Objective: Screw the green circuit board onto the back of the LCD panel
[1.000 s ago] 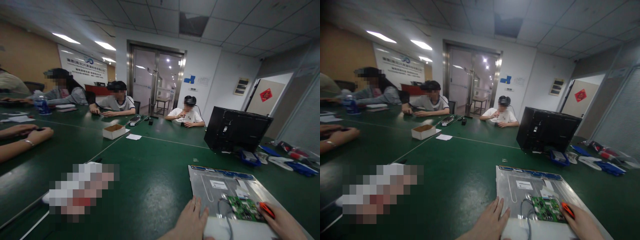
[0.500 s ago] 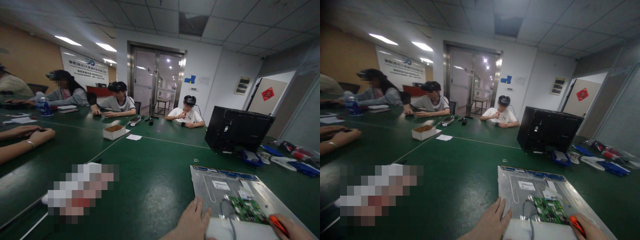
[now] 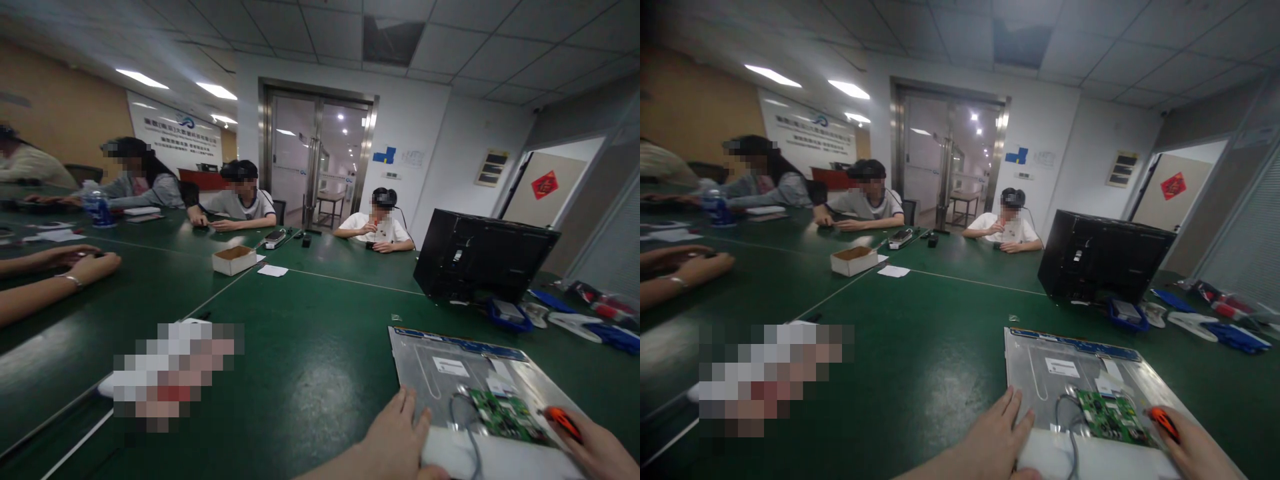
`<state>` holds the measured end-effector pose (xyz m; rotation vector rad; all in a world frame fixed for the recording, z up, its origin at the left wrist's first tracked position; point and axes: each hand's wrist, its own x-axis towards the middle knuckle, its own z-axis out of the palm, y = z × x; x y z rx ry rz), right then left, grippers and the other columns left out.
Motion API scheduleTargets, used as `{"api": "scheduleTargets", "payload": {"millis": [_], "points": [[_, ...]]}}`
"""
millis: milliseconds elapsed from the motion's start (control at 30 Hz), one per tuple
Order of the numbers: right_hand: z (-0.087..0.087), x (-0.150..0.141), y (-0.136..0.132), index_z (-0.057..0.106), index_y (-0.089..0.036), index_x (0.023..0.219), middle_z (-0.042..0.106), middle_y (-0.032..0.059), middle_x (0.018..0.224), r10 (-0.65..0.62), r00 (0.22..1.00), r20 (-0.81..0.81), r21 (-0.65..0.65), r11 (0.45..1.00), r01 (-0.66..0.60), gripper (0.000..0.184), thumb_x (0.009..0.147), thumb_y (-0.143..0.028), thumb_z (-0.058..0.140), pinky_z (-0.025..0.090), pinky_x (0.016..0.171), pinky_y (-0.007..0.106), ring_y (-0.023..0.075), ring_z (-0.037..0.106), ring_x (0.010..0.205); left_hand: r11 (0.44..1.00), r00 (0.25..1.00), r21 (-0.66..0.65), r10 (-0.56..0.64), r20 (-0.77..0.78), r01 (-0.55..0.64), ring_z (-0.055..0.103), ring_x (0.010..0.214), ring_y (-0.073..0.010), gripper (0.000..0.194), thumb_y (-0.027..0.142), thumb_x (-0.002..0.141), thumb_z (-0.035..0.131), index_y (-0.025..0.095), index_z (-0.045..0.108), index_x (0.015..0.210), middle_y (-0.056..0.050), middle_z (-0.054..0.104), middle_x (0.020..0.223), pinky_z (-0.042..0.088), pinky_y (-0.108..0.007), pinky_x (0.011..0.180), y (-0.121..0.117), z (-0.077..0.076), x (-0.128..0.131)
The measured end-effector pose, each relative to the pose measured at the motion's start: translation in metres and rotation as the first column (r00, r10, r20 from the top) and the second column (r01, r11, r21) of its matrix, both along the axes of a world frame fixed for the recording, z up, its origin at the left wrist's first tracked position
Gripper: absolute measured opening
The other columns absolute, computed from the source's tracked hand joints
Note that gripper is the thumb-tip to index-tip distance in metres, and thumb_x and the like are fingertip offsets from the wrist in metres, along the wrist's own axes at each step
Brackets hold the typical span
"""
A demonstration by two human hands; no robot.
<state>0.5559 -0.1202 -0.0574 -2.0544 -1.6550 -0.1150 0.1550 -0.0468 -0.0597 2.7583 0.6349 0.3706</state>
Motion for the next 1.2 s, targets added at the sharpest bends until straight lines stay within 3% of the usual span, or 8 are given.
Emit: {"api": "scheduleTargets", "payload": {"millis": [167, 267, 567, 900, 1067, 1200], "points": [[0.025, -0.007, 0.026, 0.068, -0.021, 0.076, 0.075, 0.0119, 0.078, -0.093, 0.996, 0.013, -0.076, 0.993, 0.094, 0.034, 0.066, -0.041, 0.043, 0.055, 0.068, 0.041, 0.0319, 0.071, 0.073, 0.994, 0.999, -0.093, -0.053, -0.009, 0.052, 0.018, 0.142, -0.0399, 0.085, 0.064, 0.092, 0.041, -0.003, 0.035, 0.144, -0.029, 0.029, 0.149, 0.023, -0.046, 0.115, 0.000, 0.021, 0.019], [0.034, -0.011, 0.036, 0.068, -0.021, 0.076, 0.075, 0.0130, 0.081, -0.105, 0.994, 0.033, -0.111, 0.988, 0.108, 0.032, 0.065, -0.042, 0.046, 0.053, 0.069, 0.041, 0.0336, 0.070, 0.076, 0.989, 0.996, -0.115, -0.094, -0.006, 0.093, 0.018, 0.142, -0.0407, 0.088, 0.061, 0.087, 0.053, -0.003, 0.034, 0.144, -0.029, 0.023, 0.151, 0.024, -0.045, 0.115, 0.004, 0.026, 0.030], [0.037, -0.042, 0.048, 0.065, -0.023, 0.067, 0.075, 0.0109, 0.080, 0.035, 0.999, 0.029, -0.203, 0.979, -0.028, 0.045, 0.073, -0.065, 0.048, 0.048, 0.066, 0.033, 0.0293, 0.067, 0.072, 0.964, 0.978, -0.163, -0.208, 0.031, 0.211, 0.022, 0.141, -0.0408, 0.088, 0.060, 0.079, 0.067, 0.009, 0.038, 0.144, -0.025, 0.022, 0.154, 0.025, -0.049, 0.113, 0.026, 0.012, 0.062], [0.030, -0.035, 0.071, 0.067, -0.023, 0.074, 0.074, 0.0109, 0.079, 0.028, 0.998, 0.060, -0.195, 0.981, -0.016, 0.031, 0.073, -0.048, 0.049, 0.049, 0.068, 0.035, 0.0308, 0.069, 0.077, 0.955, 0.975, -0.197, -0.211, 0.070, 0.221, 0.021, 0.142, -0.0400, 0.088, 0.067, 0.079, 0.062, 0.011, 0.040, 0.143, -0.021, 0.024, 0.154, 0.023, -0.049, 0.114, 0.031, 0.005, 0.082], [0.033, -0.027, 0.059, 0.069, -0.023, 0.080, 0.075, 0.0108, 0.089, 0.041, 0.999, 0.035, -0.196, 0.980, -0.033, 0.035, 0.071, -0.053, 0.053, 0.050, 0.074, 0.035, 0.0310, 0.068, 0.084, 0.955, 0.977, -0.210, -0.196, 0.088, 0.210, 0.020, 0.142, -0.0391, 0.089, 0.069, 0.078, 0.061, 0.011, 0.041, 0.143, -0.020, 0.022, 0.155, 0.021, -0.048, 0.115, 0.031, 0.003, 0.085], [0.034, -0.016, 0.034, 0.070, -0.024, 0.082, 0.075, 0.0103, 0.091, 0.043, 0.999, -0.001, -0.213, 0.976, -0.043, 0.042, 0.065, -0.061, 0.059, 0.052, 0.073, 0.035, 0.0318, 0.068, 0.085, 0.970, 0.985, -0.209, -0.097, 0.144, 0.126, 0.020, 0.143, -0.0376, 0.096, 0.069, 0.074, 0.065, 0.008, 0.036, 0.144, -0.022, 0.024, 0.154, 0.023, -0.045, 0.116, 0.026, 0.003, 0.086]]}}
